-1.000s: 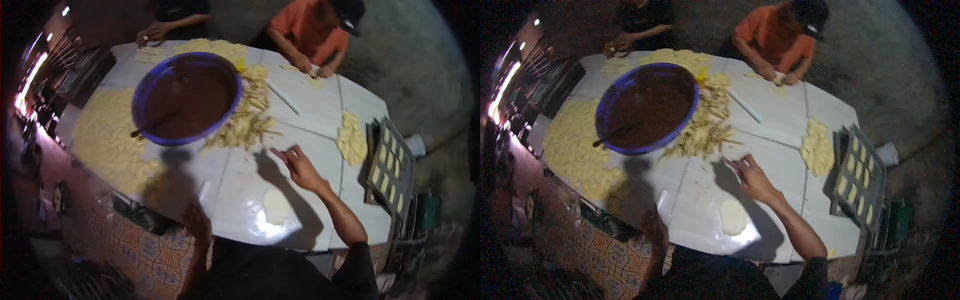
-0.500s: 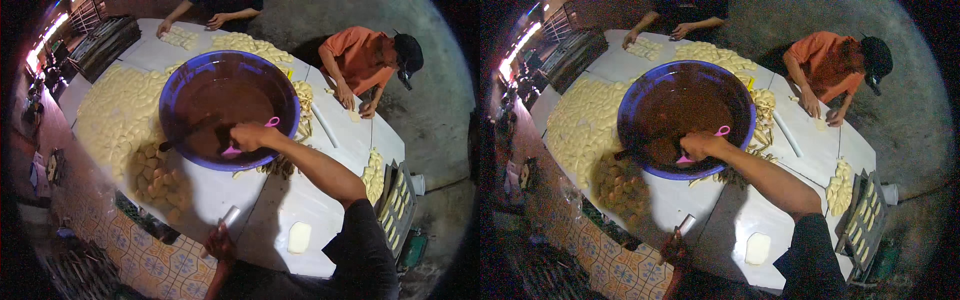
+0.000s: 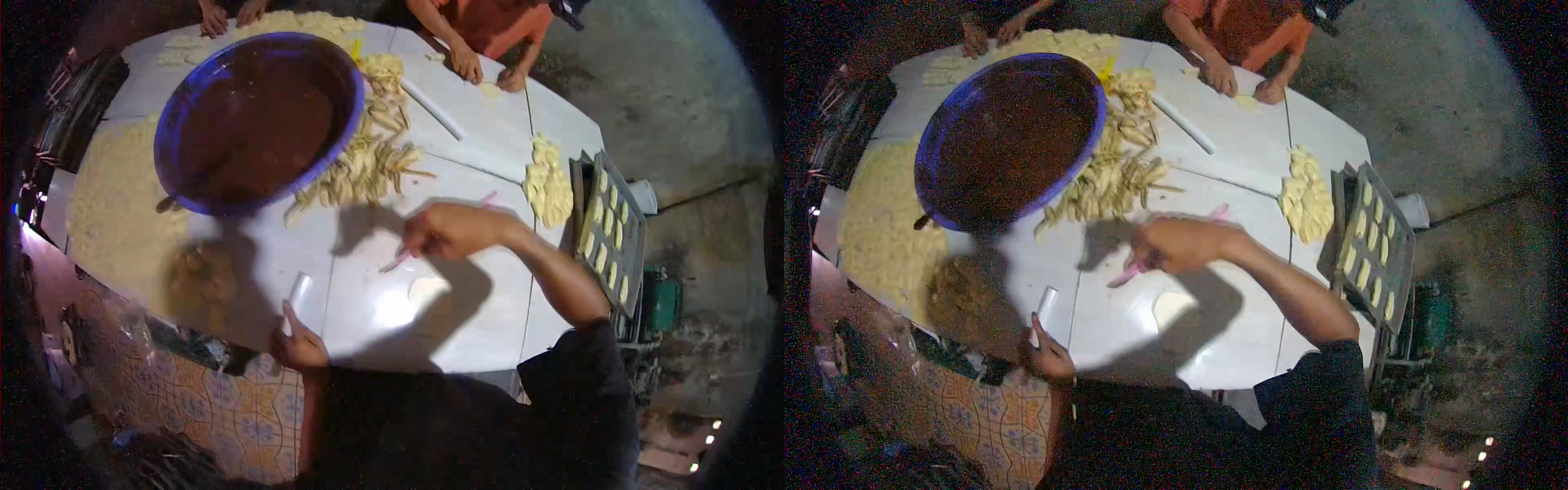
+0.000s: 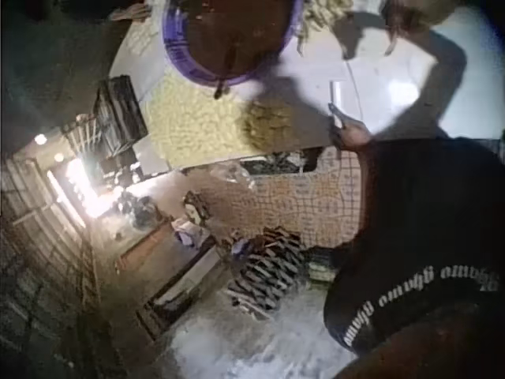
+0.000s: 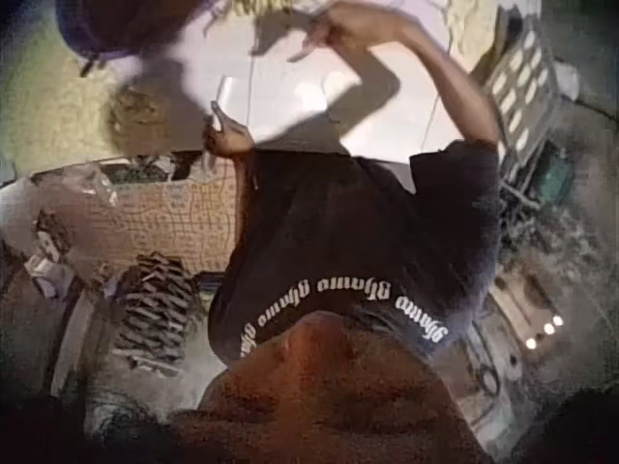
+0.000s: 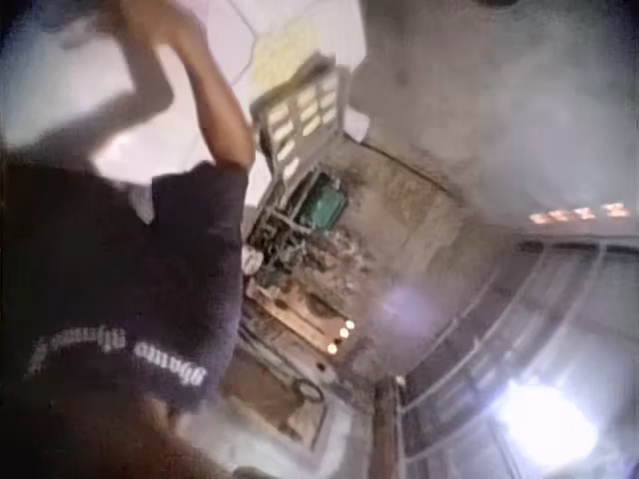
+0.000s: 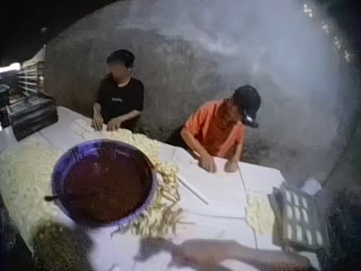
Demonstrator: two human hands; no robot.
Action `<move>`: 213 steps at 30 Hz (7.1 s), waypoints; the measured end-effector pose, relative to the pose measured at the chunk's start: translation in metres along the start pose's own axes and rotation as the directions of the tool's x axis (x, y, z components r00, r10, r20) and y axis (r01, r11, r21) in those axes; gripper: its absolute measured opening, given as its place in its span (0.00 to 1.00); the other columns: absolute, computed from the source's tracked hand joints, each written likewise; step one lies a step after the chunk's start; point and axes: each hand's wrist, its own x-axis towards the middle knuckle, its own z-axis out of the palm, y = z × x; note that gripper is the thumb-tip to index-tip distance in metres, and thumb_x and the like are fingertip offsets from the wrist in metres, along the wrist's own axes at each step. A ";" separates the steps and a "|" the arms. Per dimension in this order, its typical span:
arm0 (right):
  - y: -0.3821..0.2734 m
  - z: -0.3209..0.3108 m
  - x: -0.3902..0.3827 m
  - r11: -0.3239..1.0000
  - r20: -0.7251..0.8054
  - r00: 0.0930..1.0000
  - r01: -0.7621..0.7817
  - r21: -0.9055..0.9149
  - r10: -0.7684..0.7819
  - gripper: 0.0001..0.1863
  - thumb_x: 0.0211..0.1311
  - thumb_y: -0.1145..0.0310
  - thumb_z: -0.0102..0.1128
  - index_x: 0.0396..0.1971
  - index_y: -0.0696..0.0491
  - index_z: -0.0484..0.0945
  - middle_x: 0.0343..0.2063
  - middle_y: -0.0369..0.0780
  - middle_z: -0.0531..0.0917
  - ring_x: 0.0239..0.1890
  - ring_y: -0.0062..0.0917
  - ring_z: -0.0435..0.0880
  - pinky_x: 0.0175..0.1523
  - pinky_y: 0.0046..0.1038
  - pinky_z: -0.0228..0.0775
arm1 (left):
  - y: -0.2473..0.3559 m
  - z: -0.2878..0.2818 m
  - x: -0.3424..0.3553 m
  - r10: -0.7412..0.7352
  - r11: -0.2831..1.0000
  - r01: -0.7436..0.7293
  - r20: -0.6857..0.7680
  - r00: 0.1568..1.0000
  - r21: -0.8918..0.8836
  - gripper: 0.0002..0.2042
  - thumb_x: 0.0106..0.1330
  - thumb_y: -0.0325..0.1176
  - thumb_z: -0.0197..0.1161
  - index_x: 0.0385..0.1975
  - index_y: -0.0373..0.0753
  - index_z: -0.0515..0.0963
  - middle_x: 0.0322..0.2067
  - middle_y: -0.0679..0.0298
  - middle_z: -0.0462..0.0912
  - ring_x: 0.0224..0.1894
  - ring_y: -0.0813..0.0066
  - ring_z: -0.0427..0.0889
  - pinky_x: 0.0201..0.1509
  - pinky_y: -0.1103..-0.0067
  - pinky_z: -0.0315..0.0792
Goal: The person flattens portions of dough, spreads chocolate filling over them using a spatula, adds banana slices, rolls the dough by hand, and arranges the rolled pastries onto a baking tray.
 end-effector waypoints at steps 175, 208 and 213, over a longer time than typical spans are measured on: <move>0.078 0.211 -0.160 0.573 -0.676 0.219 -0.737 0.357 0.703 0.19 0.66 0.58 0.64 0.48 0.57 0.80 0.35 0.50 0.81 0.36 0.43 0.81 0.41 0.39 0.73 | 0.100 -0.056 0.038 0.545 0.801 -0.384 0.294 0.785 -0.459 0.23 0.59 0.37 0.70 0.55 0.40 0.78 0.53 0.56 0.74 0.57 0.51 0.70 0.63 0.57 0.62; 0.027 0.264 -0.101 0.973 -0.764 0.603 -0.132 0.188 0.229 0.10 0.47 0.81 0.65 0.33 0.59 0.84 0.37 0.44 0.84 0.45 0.41 0.82 0.51 0.37 0.78 | 0.172 0.018 -0.008 0.713 0.547 -0.470 0.092 0.695 -0.693 0.04 0.58 0.29 0.70 0.32 0.40 0.88 0.40 0.59 0.76 0.47 0.57 0.71 0.52 0.64 0.66; 0.006 0.291 -0.120 0.977 -0.844 0.494 -0.145 0.153 0.206 0.10 0.49 0.81 0.64 0.34 0.59 0.83 0.43 0.45 0.82 0.50 0.42 0.81 0.52 0.38 0.78 | 0.164 -0.004 -0.032 0.710 0.524 -0.486 0.042 0.703 -0.700 0.19 0.53 0.30 0.74 0.47 0.41 0.84 0.42 0.58 0.75 0.48 0.55 0.71 0.53 0.63 0.68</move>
